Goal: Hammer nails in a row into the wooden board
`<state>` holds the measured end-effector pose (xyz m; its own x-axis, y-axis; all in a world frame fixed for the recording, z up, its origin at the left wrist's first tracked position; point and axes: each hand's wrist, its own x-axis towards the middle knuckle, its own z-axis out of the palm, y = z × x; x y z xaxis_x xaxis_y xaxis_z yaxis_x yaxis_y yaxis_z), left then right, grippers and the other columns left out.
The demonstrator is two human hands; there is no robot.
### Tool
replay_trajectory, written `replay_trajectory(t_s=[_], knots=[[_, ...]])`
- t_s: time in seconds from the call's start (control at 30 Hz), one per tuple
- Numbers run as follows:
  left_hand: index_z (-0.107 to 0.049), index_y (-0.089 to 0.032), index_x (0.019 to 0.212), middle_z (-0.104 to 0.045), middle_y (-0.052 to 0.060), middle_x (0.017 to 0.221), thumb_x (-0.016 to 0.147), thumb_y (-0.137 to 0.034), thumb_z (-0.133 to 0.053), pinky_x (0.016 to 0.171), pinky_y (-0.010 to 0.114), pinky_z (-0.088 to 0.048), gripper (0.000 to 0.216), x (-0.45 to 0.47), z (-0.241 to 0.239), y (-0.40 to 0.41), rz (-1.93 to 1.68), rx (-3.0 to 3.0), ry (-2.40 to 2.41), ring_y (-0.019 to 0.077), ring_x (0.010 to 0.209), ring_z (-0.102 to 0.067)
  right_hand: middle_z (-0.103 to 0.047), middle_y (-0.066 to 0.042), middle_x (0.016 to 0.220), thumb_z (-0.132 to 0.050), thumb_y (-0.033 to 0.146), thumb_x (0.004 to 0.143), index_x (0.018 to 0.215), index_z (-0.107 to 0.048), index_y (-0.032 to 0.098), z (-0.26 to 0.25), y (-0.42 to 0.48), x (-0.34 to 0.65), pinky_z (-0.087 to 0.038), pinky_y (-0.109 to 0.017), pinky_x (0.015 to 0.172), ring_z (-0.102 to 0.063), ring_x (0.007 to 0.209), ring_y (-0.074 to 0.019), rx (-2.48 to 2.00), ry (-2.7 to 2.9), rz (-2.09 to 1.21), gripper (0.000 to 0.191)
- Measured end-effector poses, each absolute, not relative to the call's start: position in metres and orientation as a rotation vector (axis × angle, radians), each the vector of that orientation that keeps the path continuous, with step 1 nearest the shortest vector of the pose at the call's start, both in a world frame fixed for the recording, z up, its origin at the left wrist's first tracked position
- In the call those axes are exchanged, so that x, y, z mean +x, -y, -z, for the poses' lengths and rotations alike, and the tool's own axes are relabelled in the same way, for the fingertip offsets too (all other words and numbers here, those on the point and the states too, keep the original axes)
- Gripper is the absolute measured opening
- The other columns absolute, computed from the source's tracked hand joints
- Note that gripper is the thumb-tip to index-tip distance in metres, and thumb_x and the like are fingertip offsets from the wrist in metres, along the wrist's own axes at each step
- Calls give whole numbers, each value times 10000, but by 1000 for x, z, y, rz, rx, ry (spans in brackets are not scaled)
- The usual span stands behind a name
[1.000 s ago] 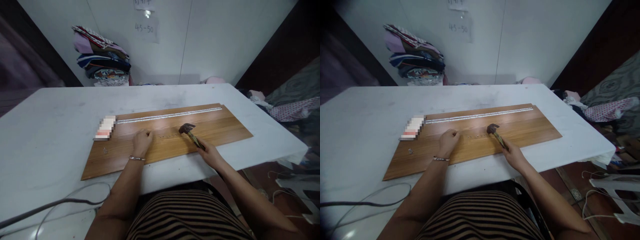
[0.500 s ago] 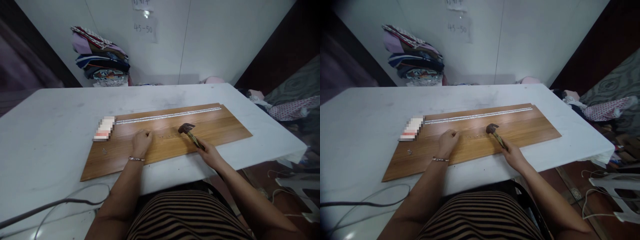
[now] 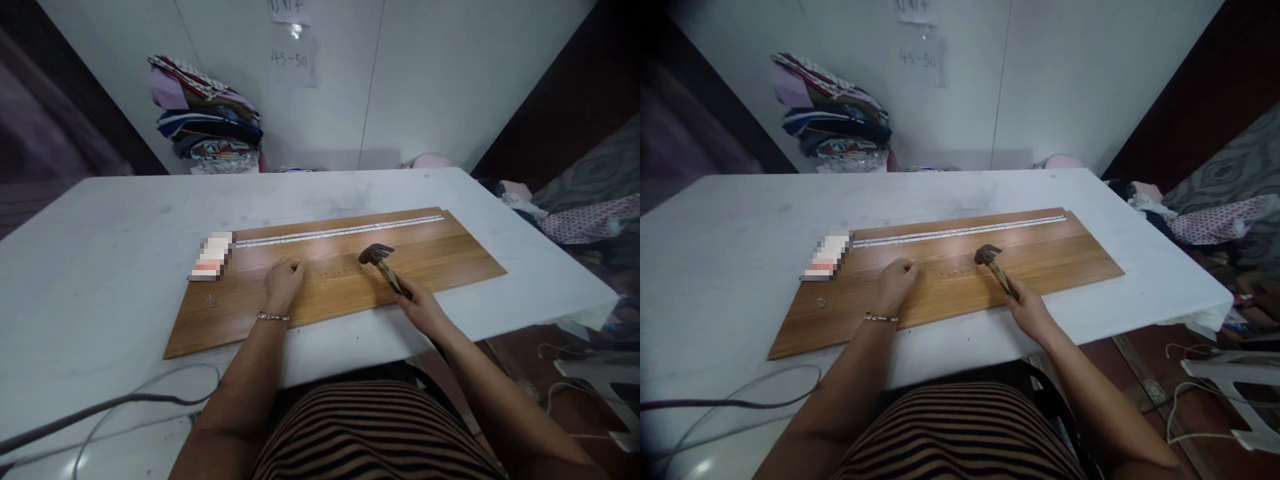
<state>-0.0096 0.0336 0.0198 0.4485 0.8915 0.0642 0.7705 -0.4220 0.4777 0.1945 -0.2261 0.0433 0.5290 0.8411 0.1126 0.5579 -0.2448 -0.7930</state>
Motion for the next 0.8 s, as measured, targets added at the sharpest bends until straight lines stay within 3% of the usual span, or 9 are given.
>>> replay_trajectory(t_s=[0.27, 0.37, 0.53, 0.8], knots=[[-654, -164, 693, -673, 21, 720, 775, -505, -479, 662, 257, -418, 392, -32, -34, -50, -615, 1945, -1279, 188, 765, -602, -710, -42, 1195, -533, 201, 788, 1385, -563, 261, -47, 228, 195, -553, -480, 909, -657, 1092, -298, -1895, 1091, -452, 601], [-672, -171, 722, -689, 26, 762, 747, -509, -510, 700, 258, -447, 376, -56, -49, -51, -742, 1840, -1322, 189, 795, -614, -682, -55, 1255, -534, 205, 791, 1381, -565, 250, -40, 227, 197, -535, -486, 942, -641, 1135, -298, -1890, 1098, -460, 593], [-636, -193, 653, -634, 7, 661, 706, -494, -544, 658, 262, -430, 320, -97, -68, -43, -771, 1821, -1524, 190, 737, -583, -651, -59, 1313, -548, 221, 786, 1345, -591, 239, -25, 224, 200, -457, -487, 1046, -595, 1222, -286, -1858, 1140, -470, 561], [-577, -193, 585, -597, 14, 623, 769, -476, -481, 641, 273, -408, 351, -121, -31, -20, -704, 1992, -1511, 171, 674, -546, -627, -70, 1346, -548, 214, 801, 1365, -568, 235, -23, 225, 201, -412, -504, 1084, -565, 1261, -288, -1866, 1145, -493, 565]])
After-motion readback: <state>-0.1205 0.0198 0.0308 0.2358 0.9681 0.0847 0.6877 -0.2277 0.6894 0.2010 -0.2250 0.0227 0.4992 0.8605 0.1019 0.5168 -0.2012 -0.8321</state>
